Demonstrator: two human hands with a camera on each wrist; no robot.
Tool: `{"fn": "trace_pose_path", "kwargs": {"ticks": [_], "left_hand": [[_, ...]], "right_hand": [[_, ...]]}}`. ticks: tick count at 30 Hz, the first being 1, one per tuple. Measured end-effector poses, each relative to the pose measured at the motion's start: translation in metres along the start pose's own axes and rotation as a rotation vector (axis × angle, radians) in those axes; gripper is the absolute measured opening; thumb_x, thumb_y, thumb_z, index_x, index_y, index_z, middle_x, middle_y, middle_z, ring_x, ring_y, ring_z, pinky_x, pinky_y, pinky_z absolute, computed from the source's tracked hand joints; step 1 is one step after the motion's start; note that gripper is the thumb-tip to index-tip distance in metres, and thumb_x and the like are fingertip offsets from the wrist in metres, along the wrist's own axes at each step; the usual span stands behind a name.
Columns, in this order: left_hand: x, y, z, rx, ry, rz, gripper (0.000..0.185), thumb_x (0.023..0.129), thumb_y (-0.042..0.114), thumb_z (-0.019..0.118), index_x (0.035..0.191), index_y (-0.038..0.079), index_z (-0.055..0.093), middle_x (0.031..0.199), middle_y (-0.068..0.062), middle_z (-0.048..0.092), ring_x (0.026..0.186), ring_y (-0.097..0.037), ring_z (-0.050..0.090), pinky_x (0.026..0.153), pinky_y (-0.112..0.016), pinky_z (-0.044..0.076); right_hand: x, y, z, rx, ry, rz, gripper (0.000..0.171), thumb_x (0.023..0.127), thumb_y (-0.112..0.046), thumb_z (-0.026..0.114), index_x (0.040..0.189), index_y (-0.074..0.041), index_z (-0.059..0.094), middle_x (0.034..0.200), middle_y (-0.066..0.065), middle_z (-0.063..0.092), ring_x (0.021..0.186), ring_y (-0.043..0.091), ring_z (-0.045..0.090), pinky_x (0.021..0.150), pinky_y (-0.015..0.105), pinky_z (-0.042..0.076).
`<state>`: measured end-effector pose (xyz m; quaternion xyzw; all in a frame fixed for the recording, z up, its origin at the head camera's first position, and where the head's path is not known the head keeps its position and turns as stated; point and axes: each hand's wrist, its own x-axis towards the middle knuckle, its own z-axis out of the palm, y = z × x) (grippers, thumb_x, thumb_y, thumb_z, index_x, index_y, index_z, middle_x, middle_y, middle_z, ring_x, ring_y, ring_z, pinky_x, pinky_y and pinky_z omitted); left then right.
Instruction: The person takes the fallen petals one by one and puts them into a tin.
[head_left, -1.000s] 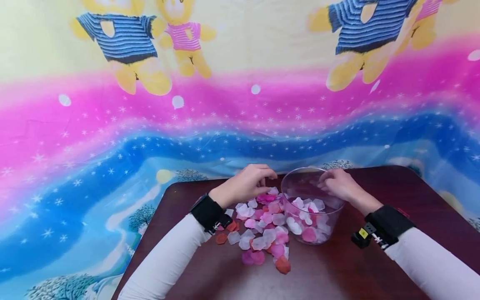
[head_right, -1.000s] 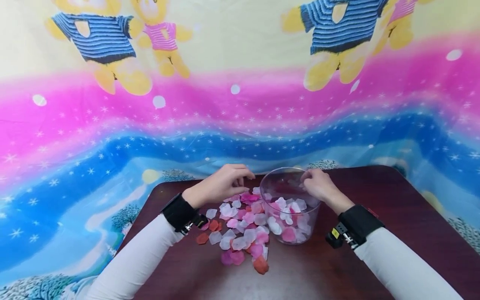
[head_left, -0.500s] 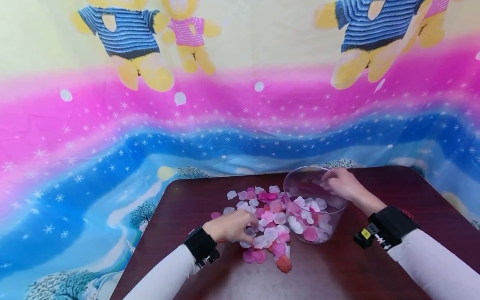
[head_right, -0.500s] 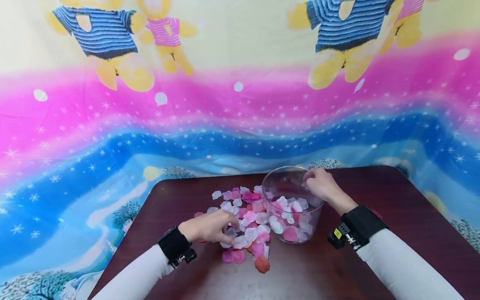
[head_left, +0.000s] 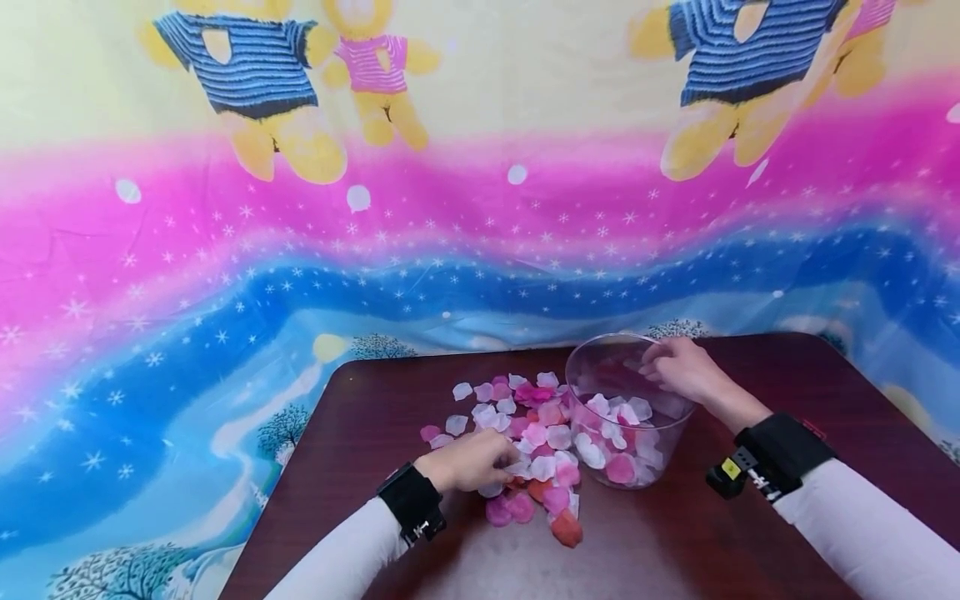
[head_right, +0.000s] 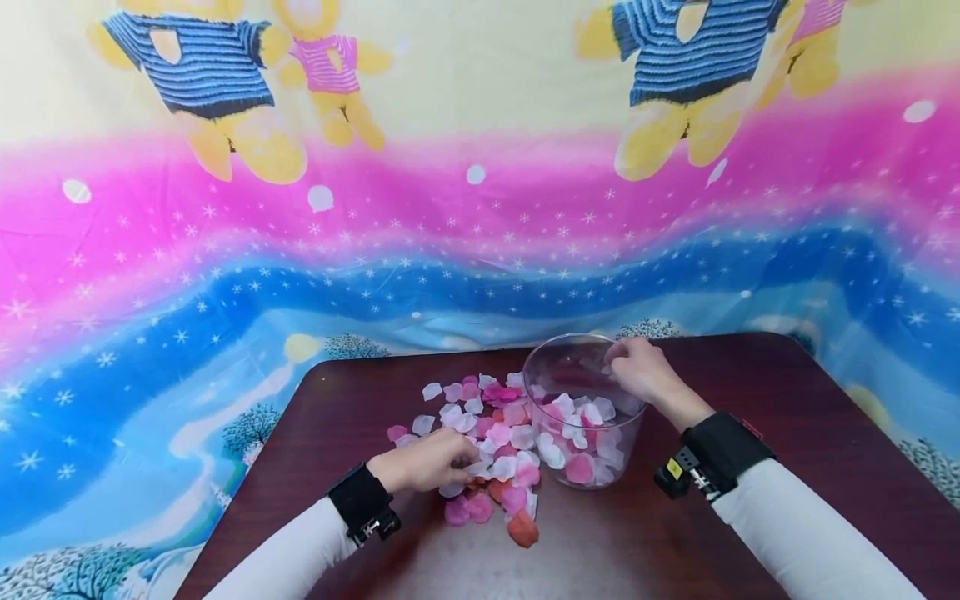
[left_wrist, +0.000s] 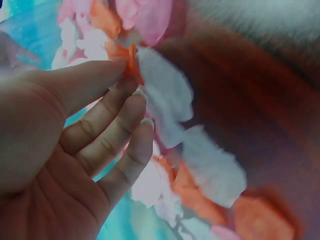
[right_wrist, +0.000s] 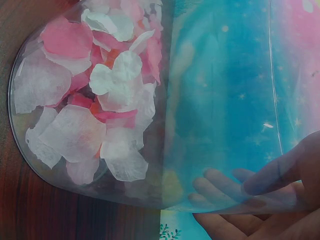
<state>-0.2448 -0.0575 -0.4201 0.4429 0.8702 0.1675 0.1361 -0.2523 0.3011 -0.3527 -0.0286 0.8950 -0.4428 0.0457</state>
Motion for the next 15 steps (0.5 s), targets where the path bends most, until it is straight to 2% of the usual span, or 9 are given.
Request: {"fn": "trace_pose_path", "kwargs": {"ticks": [5,7,11,15], "left_hand": [[-0.002,0.0,-0.023,-0.001,0.046,0.015,0.004,0.094,0.015,0.076,0.092,0.014,0.08,0.068,0.01,0.059,0.06,-0.003,0.046,0.056,-0.016,0.041],[-0.003,0.001,-0.035,0.017,0.07,0.03,0.008,0.095,0.015,0.075,0.088,0.012,0.078,0.067,0.008,0.056,0.06,-0.004,0.044,0.057,-0.016,0.04],[-0.007,0.005,-0.064,0.071,0.129,0.056,0.013,0.095,0.014,0.075,0.082,0.013,0.073,0.067,0.008,0.054,0.061,-0.004,0.044,0.059,-0.018,0.041],[-0.009,0.015,-0.097,0.079,0.182,0.071,0.012,0.096,0.009,0.073,0.084,0.013,0.072,0.072,0.008,0.061,0.061,-0.004,0.05,0.06,-0.021,0.046]], "right_hand": [[-0.001,0.0,0.0,-0.004,-0.003,0.0,0.037,0.096,-0.002,0.039,0.122,0.015,0.058,0.118,0.031,0.067,0.113,0.044,0.066,0.09,0.048,0.057],[0.0,-0.001,0.0,-0.009,0.001,0.002,0.037,0.096,-0.002,0.039,0.122,0.015,0.058,0.118,0.031,0.067,0.113,0.044,0.066,0.089,0.047,0.057],[-0.001,-0.001,0.0,-0.016,0.003,0.001,0.037,0.096,-0.002,0.039,0.122,0.015,0.058,0.117,0.031,0.067,0.112,0.044,0.066,0.089,0.047,0.058],[-0.002,-0.001,0.0,-0.012,0.0,-0.001,0.037,0.095,-0.002,0.039,0.122,0.015,0.058,0.117,0.031,0.067,0.112,0.044,0.066,0.089,0.047,0.058]]}}
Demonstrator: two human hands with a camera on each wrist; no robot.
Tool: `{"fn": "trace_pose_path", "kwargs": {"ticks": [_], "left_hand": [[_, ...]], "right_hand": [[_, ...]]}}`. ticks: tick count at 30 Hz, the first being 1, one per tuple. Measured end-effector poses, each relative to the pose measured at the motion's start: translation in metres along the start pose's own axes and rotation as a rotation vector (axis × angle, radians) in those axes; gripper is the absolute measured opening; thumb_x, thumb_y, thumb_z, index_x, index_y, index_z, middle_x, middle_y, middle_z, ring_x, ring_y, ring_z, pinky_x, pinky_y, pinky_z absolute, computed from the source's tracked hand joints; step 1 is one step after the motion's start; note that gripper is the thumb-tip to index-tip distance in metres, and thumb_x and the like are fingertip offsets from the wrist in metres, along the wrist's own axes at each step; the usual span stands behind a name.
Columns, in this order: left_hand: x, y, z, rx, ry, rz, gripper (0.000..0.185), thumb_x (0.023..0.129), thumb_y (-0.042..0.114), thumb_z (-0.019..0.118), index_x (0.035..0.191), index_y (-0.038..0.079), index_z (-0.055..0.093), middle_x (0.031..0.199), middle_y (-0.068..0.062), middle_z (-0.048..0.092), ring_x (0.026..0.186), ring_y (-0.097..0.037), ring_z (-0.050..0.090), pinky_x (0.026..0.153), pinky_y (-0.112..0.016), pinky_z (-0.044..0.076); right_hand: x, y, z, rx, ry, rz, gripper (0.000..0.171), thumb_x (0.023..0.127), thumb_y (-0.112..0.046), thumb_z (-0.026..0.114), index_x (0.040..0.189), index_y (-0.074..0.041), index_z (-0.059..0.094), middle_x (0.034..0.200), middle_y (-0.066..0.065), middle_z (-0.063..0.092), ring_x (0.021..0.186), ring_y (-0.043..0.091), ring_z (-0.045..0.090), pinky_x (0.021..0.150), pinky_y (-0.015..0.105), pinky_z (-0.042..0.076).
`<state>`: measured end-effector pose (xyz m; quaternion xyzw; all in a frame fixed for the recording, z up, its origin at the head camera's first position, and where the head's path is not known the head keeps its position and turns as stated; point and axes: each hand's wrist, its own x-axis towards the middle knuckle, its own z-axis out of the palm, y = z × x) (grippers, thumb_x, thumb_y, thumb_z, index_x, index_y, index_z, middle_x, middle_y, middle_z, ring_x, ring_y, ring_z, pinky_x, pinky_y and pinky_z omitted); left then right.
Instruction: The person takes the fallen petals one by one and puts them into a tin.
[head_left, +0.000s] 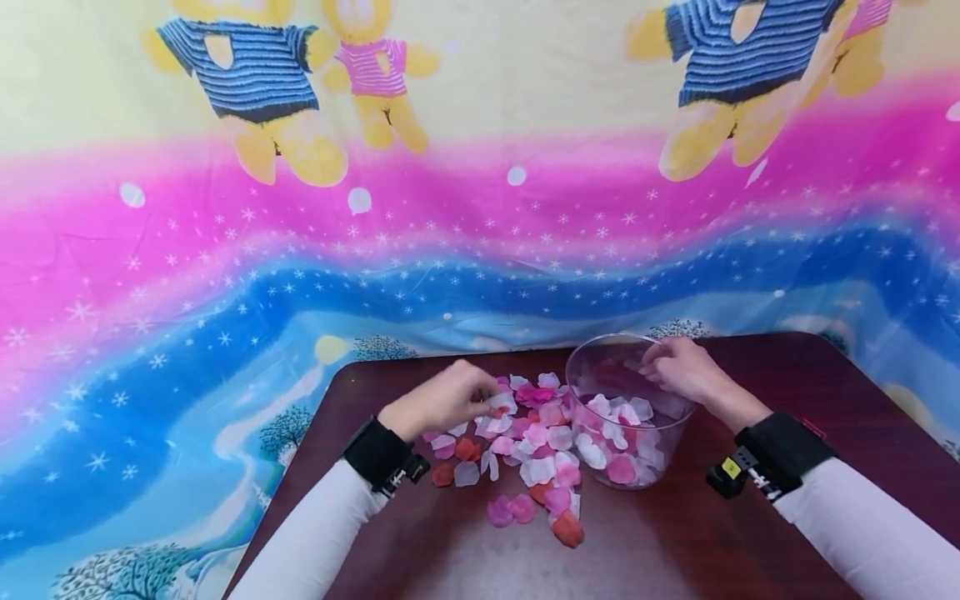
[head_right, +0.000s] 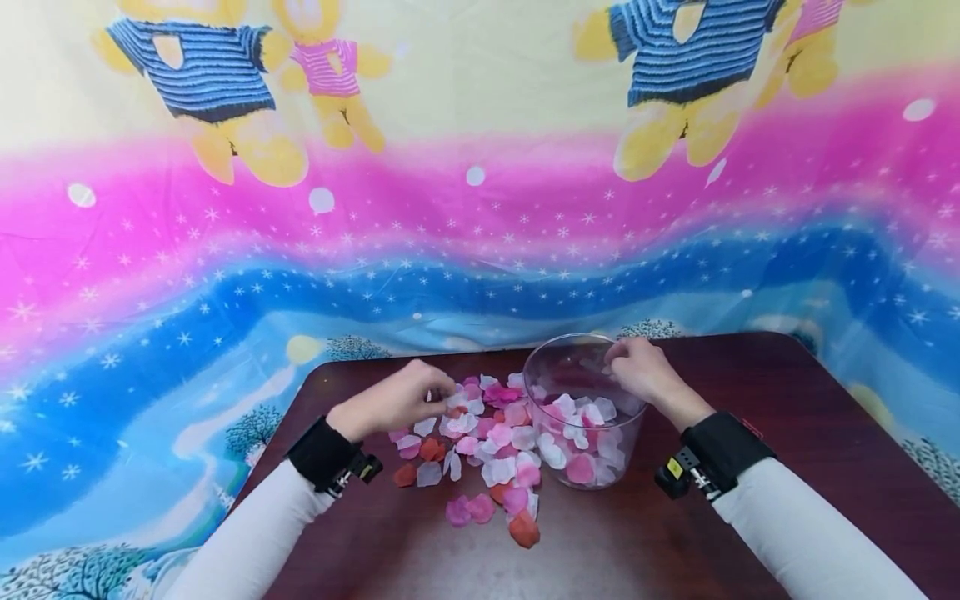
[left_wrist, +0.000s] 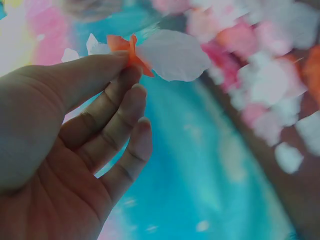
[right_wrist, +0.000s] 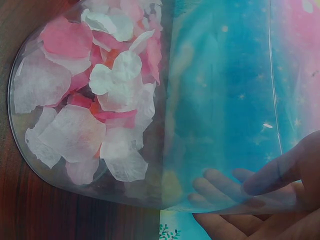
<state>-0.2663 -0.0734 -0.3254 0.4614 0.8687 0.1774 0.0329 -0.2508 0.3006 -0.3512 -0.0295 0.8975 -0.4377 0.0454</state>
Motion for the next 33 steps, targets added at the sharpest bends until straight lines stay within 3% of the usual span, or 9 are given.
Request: {"fn": "trace_pose_path", "kwargs": {"ticks": [4,9,16,21,26,33], "left_hand": [[0.014,0.011,-0.026,0.006,0.031,0.047,0.016,0.096,0.005,0.071,0.081,0.012,0.069,0.067,0.006,0.053,0.057,-0.005,0.044,0.058,-0.022,0.041],[0.042,0.031,-0.042,0.014,0.034,0.099,0.015,0.097,0.007,0.07,0.082,0.01,0.069,0.064,0.004,0.047,0.055,-0.007,0.041,0.056,-0.021,0.037],[0.083,0.059,-0.04,0.002,0.002,0.18,0.011,0.101,0.011,0.066,0.092,0.013,0.073,0.073,0.003,0.058,0.063,-0.01,0.049,0.065,-0.02,0.044],[0.103,0.073,-0.031,-0.006,-0.008,0.215,0.01,0.1,0.008,0.066,0.097,0.011,0.074,0.08,0.003,0.065,0.069,-0.009,0.054,0.07,-0.019,0.046],[0.108,0.075,-0.022,-0.036,-0.035,0.199,0.011,0.099,0.012,0.068,0.108,0.009,0.075,0.086,0.004,0.069,0.074,-0.004,0.06,0.074,-0.015,0.049],[0.091,0.057,-0.024,-0.009,0.004,0.17,0.032,0.098,0.015,0.071,0.128,0.003,0.068,0.087,0.002,0.069,0.068,-0.009,0.057,0.077,-0.02,0.048]], "right_hand": [[-0.001,0.001,-0.001,0.0,0.001,0.006,0.037,0.096,-0.002,0.039,0.122,0.015,0.058,0.117,0.031,0.067,0.113,0.044,0.065,0.089,0.046,0.058],[-0.002,0.003,-0.002,-0.002,0.01,0.008,0.036,0.095,-0.002,0.041,0.121,0.015,0.059,0.116,0.03,0.068,0.111,0.043,0.067,0.087,0.046,0.058],[-0.002,0.002,0.0,0.011,-0.001,0.003,0.036,0.096,-0.001,0.04,0.121,0.016,0.058,0.118,0.033,0.066,0.113,0.046,0.065,0.089,0.048,0.058],[-0.001,0.0,0.001,0.008,0.002,-0.005,0.036,0.096,-0.002,0.041,0.121,0.016,0.059,0.116,0.032,0.068,0.112,0.044,0.066,0.088,0.048,0.058],[0.0,-0.001,0.001,0.008,0.005,-0.004,0.036,0.097,-0.002,0.04,0.121,0.017,0.059,0.116,0.031,0.068,0.112,0.044,0.066,0.088,0.048,0.058],[0.0,0.001,0.001,-0.004,0.002,-0.01,0.037,0.096,-0.002,0.04,0.122,0.016,0.058,0.117,0.032,0.068,0.111,0.043,0.067,0.086,0.045,0.058]]}}
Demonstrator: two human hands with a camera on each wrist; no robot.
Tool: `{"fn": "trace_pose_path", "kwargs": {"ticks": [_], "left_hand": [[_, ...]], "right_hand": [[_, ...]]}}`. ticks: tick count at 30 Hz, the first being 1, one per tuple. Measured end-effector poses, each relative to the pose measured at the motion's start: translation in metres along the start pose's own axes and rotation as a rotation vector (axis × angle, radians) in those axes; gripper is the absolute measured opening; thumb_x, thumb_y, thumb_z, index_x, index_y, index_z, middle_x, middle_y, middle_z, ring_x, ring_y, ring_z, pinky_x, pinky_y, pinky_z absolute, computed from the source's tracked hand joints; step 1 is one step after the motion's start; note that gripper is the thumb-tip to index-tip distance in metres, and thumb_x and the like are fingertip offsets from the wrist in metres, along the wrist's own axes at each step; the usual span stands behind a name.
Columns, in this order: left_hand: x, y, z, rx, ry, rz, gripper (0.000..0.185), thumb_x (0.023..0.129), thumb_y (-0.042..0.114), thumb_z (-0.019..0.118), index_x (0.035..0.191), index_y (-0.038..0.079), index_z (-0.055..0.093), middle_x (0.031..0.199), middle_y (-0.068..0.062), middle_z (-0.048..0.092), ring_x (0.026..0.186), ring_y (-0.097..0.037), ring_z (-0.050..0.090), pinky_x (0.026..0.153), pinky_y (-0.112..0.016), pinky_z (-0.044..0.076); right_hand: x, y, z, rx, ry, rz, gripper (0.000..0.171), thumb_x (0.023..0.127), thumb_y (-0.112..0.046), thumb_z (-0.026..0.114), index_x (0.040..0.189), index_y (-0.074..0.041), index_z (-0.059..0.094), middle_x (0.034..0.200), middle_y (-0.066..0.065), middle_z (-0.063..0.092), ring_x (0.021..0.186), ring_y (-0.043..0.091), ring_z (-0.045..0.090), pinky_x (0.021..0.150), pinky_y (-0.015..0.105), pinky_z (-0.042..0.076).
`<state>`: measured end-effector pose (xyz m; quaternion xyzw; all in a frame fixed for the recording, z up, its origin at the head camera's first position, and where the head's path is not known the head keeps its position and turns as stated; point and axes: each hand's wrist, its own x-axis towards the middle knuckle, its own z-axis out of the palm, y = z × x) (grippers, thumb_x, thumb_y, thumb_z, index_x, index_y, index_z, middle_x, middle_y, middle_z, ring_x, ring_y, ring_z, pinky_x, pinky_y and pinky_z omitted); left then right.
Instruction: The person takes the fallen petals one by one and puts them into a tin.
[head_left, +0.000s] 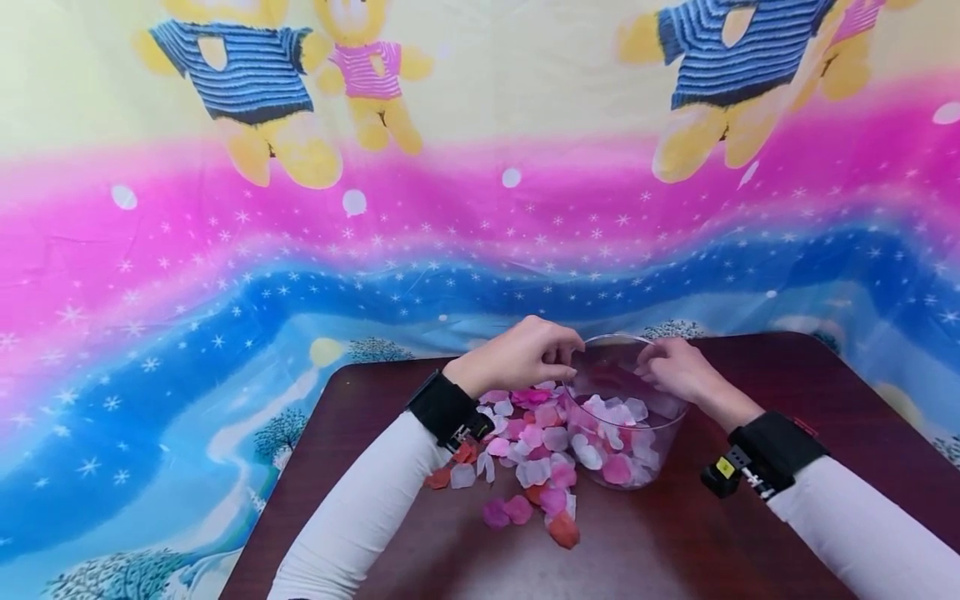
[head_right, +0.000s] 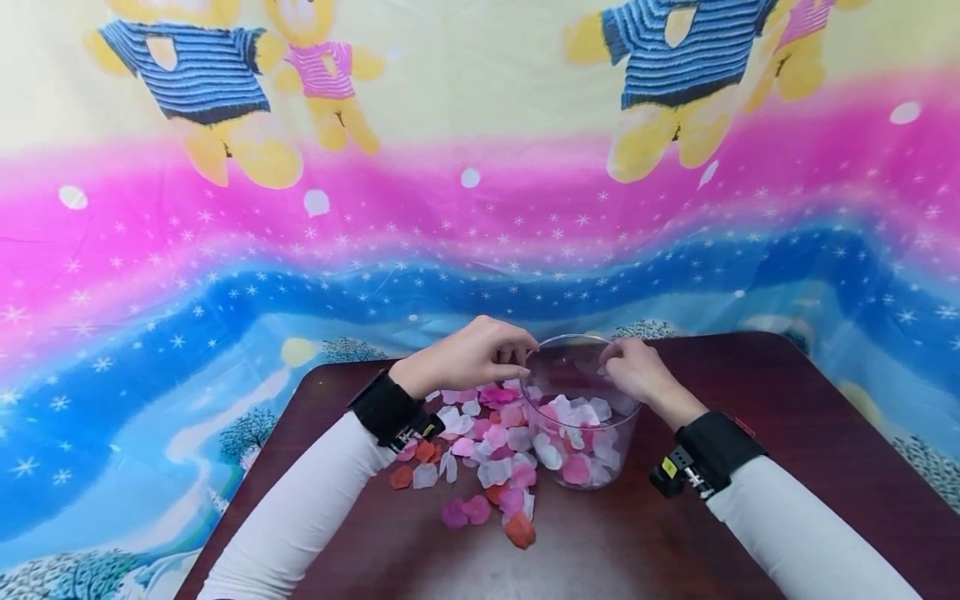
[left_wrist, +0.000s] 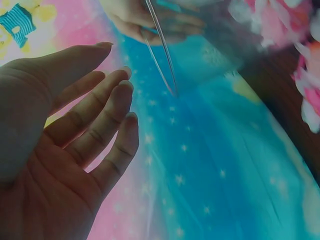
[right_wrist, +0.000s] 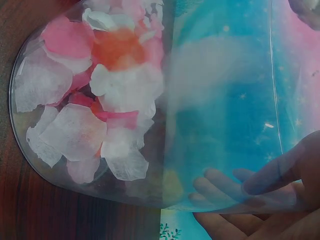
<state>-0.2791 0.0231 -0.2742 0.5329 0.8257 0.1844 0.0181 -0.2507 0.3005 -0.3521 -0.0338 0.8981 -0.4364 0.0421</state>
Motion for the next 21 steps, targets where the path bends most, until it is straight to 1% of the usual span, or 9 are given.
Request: {"fn": "trace_pose_path", "kwargs": {"ticks": [6,8,10,13,15,17,19,21], "left_hand": [[-0.033,-0.016,-0.008,0.027,0.003,-0.059,0.026,0.097,0.014,0.072,0.122,0.006,0.071,0.09,0.001,0.07,0.076,-0.007,0.061,0.077,-0.022,0.051],[-0.044,-0.022,-0.007,0.031,-0.002,-0.072,0.023,0.097,0.014,0.072,0.119,0.006,0.072,0.093,-0.001,0.072,0.079,-0.007,0.063,0.078,-0.023,0.053],[-0.056,-0.028,-0.003,0.029,-0.015,-0.09,0.022,0.096,0.013,0.072,0.118,0.005,0.073,0.096,-0.004,0.073,0.082,-0.011,0.066,0.079,-0.027,0.055],[-0.075,-0.037,0.008,0.043,-0.054,-0.13,0.02,0.096,0.015,0.073,0.115,0.008,0.074,0.099,-0.003,0.074,0.085,-0.011,0.067,0.078,-0.027,0.056],[-0.087,-0.043,0.018,0.064,-0.097,-0.174,0.02,0.096,0.018,0.074,0.114,0.009,0.074,0.097,0.0,0.073,0.083,-0.01,0.066,0.076,-0.025,0.055],[-0.098,-0.047,0.031,0.079,-0.136,-0.221,0.02,0.095,0.021,0.075,0.112,0.01,0.075,0.09,0.003,0.073,0.078,-0.006,0.064,0.073,-0.022,0.054],[-0.108,-0.051,0.044,0.077,-0.17,-0.27,0.02,0.095,0.023,0.076,0.109,0.009,0.075,0.083,0.004,0.071,0.072,-0.004,0.062,0.07,-0.022,0.053],[-0.116,-0.054,0.058,0.06,-0.185,-0.315,0.022,0.093,0.026,0.078,0.106,0.008,0.075,0.078,0.005,0.069,0.067,-0.003,0.06,0.067,-0.021,0.052]], "right_hand": [[-0.002,-0.001,0.0,0.012,-0.01,0.008,0.038,0.097,-0.002,0.04,0.125,0.017,0.056,0.118,0.032,0.066,0.113,0.045,0.065,0.09,0.048,0.057],[-0.002,-0.001,-0.001,0.012,-0.012,0.014,0.039,0.097,-0.003,0.039,0.126,0.017,0.055,0.12,0.033,0.066,0.115,0.045,0.065,0.091,0.048,0.056],[-0.002,0.0,-0.001,0.011,-0.014,0.016,0.039,0.097,-0.003,0.038,0.127,0.017,0.054,0.121,0.033,0.065,0.115,0.046,0.064,0.092,0.048,0.056],[-0.002,0.0,-0.002,0.008,-0.018,0.015,0.039,0.098,-0.003,0.037,0.127,0.017,0.054,0.121,0.033,0.065,0.116,0.046,0.064,0.092,0.048,0.056],[-0.001,0.001,-0.002,0.003,-0.016,0.011,0.038,0.098,-0.003,0.037,0.126,0.016,0.054,0.12,0.033,0.065,0.115,0.046,0.064,0.091,0.048,0.057],[-0.001,0.0,-0.001,0.002,-0.017,0.01,0.038,0.099,-0.003,0.037,0.126,0.016,0.054,0.12,0.033,0.065,0.115,0.046,0.064,0.091,0.048,0.057],[0.0,0.0,-0.001,0.001,-0.017,0.008,0.037,0.099,-0.004,0.037,0.125,0.016,0.054,0.12,0.033,0.065,0.115,0.046,0.064,0.091,0.048,0.057],[0.0,0.0,0.0,0.003,-0.018,0.008,0.037,0.099,-0.003,0.037,0.125,0.016,0.055,0.12,0.033,0.065,0.115,0.046,0.064,0.091,0.048,0.057]]}}
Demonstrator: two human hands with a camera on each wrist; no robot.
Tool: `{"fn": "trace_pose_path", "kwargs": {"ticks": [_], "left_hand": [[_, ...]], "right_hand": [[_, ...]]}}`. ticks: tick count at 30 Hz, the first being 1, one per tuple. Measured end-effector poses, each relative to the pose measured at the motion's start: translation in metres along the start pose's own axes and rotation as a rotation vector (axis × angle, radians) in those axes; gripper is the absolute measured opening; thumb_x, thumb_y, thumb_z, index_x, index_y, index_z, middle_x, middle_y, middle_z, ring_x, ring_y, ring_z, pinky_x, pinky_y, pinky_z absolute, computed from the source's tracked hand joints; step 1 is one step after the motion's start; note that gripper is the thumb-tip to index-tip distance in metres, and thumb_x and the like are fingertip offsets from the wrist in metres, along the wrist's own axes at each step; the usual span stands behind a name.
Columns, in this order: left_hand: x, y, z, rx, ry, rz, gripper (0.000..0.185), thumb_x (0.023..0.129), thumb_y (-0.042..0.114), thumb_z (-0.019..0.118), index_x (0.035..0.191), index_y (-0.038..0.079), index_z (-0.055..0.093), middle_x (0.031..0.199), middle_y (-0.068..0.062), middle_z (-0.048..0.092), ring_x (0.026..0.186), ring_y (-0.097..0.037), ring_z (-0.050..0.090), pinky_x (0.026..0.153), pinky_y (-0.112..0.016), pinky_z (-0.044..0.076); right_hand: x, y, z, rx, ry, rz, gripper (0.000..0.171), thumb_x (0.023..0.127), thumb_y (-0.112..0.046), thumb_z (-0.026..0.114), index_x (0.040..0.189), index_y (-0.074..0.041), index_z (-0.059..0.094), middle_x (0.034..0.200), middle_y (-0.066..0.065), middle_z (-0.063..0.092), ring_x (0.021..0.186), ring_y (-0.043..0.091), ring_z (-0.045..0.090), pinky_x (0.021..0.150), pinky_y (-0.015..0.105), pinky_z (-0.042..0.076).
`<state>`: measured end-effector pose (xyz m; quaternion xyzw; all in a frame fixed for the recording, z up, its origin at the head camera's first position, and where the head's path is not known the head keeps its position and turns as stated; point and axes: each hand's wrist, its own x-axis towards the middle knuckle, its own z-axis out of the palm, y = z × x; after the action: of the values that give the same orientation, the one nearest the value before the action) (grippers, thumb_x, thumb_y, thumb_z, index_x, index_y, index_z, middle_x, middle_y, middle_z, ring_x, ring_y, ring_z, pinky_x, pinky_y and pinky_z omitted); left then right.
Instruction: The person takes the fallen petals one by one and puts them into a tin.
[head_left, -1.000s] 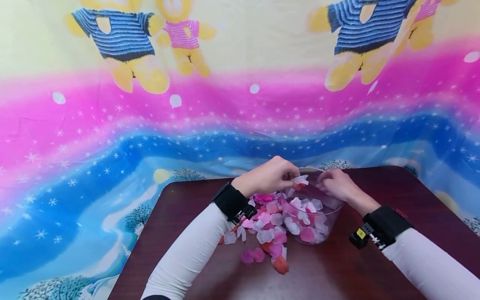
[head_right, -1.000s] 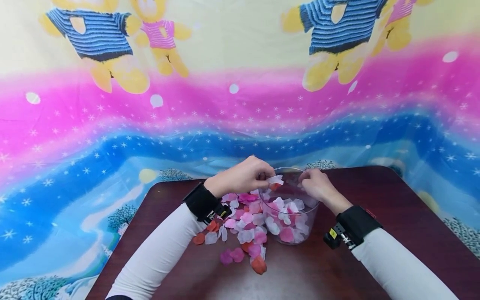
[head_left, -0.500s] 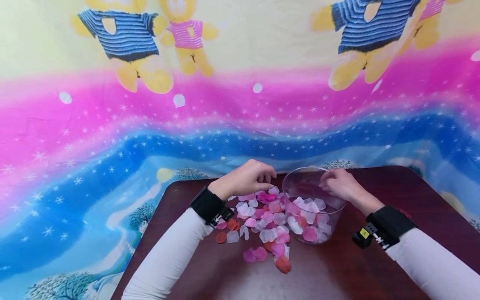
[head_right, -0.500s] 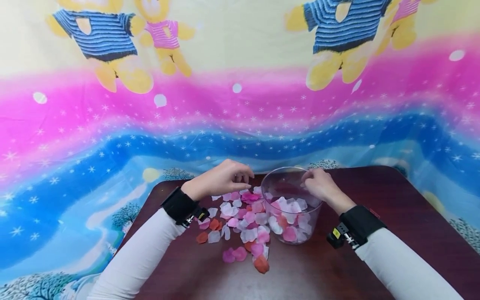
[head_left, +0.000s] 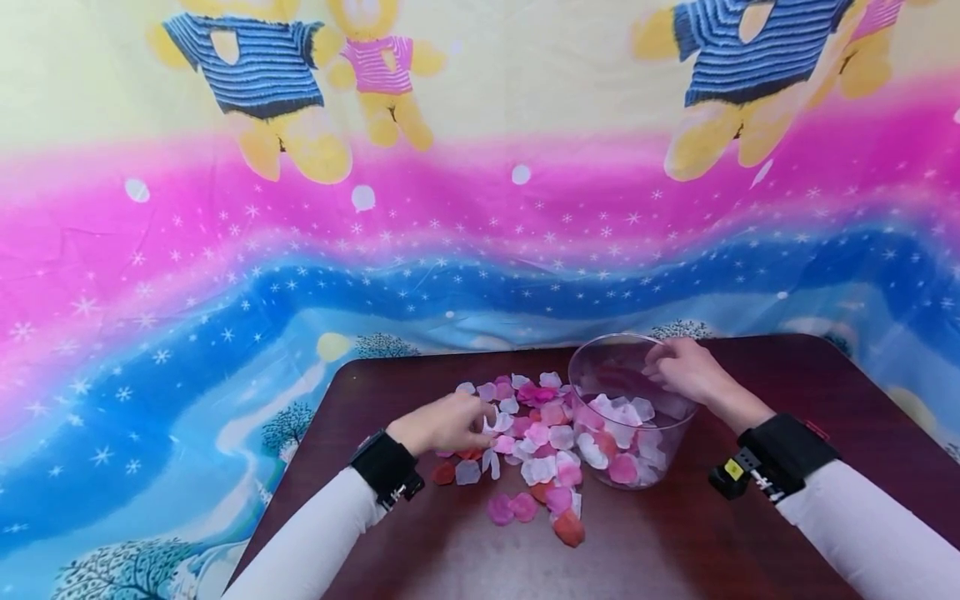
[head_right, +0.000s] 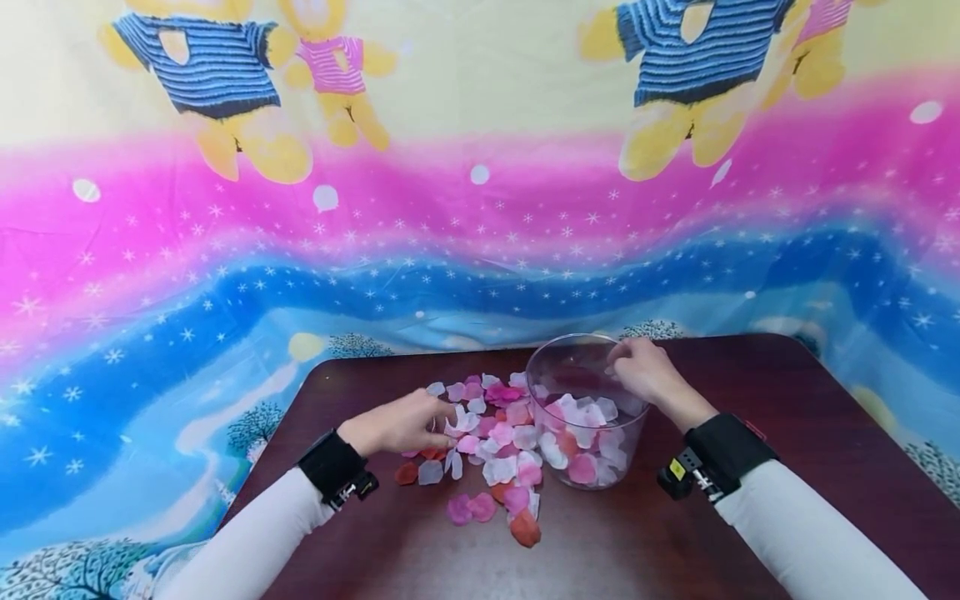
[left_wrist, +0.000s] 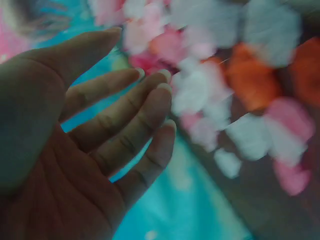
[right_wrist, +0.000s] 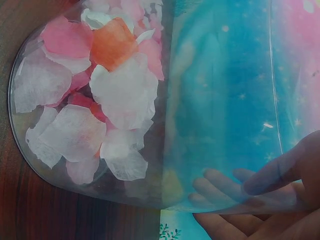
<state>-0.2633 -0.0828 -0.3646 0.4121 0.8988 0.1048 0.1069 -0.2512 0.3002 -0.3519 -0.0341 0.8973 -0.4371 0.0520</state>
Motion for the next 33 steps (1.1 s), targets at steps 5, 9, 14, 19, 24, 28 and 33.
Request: {"fn": "trace_pose_path", "kwargs": {"ticks": [5,9,14,19,24,28,33], "left_hand": [[-0.003,-0.003,0.031,-0.057,-0.008,-0.082,0.027,0.087,0.036,0.083,0.09,0.011,0.072,0.066,0.006,0.06,0.06,-0.005,0.054,0.056,-0.02,0.046],[-0.003,-0.003,0.046,-0.054,0.019,-0.086,0.021,0.089,0.028,0.082,0.08,0.014,0.069,0.06,0.007,0.051,0.058,-0.006,0.05,0.051,-0.02,0.041],[-0.002,-0.005,0.048,-0.086,0.061,-0.038,0.015,0.09,0.003,0.071,0.078,0.011,0.071,0.06,0.007,0.048,0.057,-0.005,0.049,0.05,-0.018,0.042],[0.001,-0.002,0.027,-0.069,0.125,0.046,0.017,0.088,-0.004,0.069,0.076,0.007,0.069,0.059,0.008,0.039,0.054,-0.005,0.037,0.052,-0.018,0.034],[0.01,0.011,-0.007,-0.011,0.206,0.124,0.024,0.091,-0.003,0.067,0.071,0.009,0.06,0.061,0.007,0.028,0.055,-0.006,0.027,0.054,-0.019,0.03],[0.024,0.033,-0.04,0.01,0.256,0.194,0.02,0.094,-0.002,0.065,0.078,0.01,0.065,0.064,0.007,0.038,0.056,-0.004,0.034,0.058,-0.019,0.036],[0.047,0.068,-0.07,0.052,0.291,0.246,0.015,0.099,0.006,0.064,0.087,0.012,0.071,0.067,0.005,0.052,0.058,-0.004,0.044,0.061,-0.019,0.041]], "right_hand": [[0.0,-0.001,0.0,0.005,0.007,-0.003,0.037,0.098,-0.002,0.039,0.125,0.016,0.056,0.119,0.033,0.066,0.114,0.046,0.065,0.089,0.048,0.057],[0.0,-0.001,0.001,0.011,0.01,-0.007,0.037,0.097,-0.002,0.04,0.124,0.017,0.056,0.118,0.033,0.066,0.113,0.046,0.065,0.089,0.048,0.057],[0.001,0.0,0.002,0.011,0.009,-0.005,0.037,0.096,-0.003,0.041,0.124,0.016,0.056,0.118,0.032,0.067,0.113,0.045,0.066,0.09,0.047,0.057],[-0.001,0.0,0.001,0.019,0.006,0.004,0.037,0.097,-0.003,0.04,0.126,0.016,0.054,0.121,0.034,0.065,0.116,0.046,0.064,0.092,0.049,0.056],[-0.001,0.001,-0.001,0.01,0.009,0.002,0.037,0.097,-0.003,0.04,0.126,0.016,0.055,0.12,0.034,0.065,0.115,0.046,0.064,0.092,0.048,0.056],[0.0,0.002,0.0,0.01,0.012,0.004,0.037,0.097,-0.003,0.039,0.125,0.016,0.055,0.12,0.033,0.065,0.115,0.045,0.064,0.092,0.048,0.056],[-0.001,0.001,0.001,0.016,0.014,-0.005,0.036,0.097,-0.003,0.04,0.124,0.016,0.056,0.117,0.033,0.066,0.113,0.046,0.065,0.091,0.049,0.056]]}}
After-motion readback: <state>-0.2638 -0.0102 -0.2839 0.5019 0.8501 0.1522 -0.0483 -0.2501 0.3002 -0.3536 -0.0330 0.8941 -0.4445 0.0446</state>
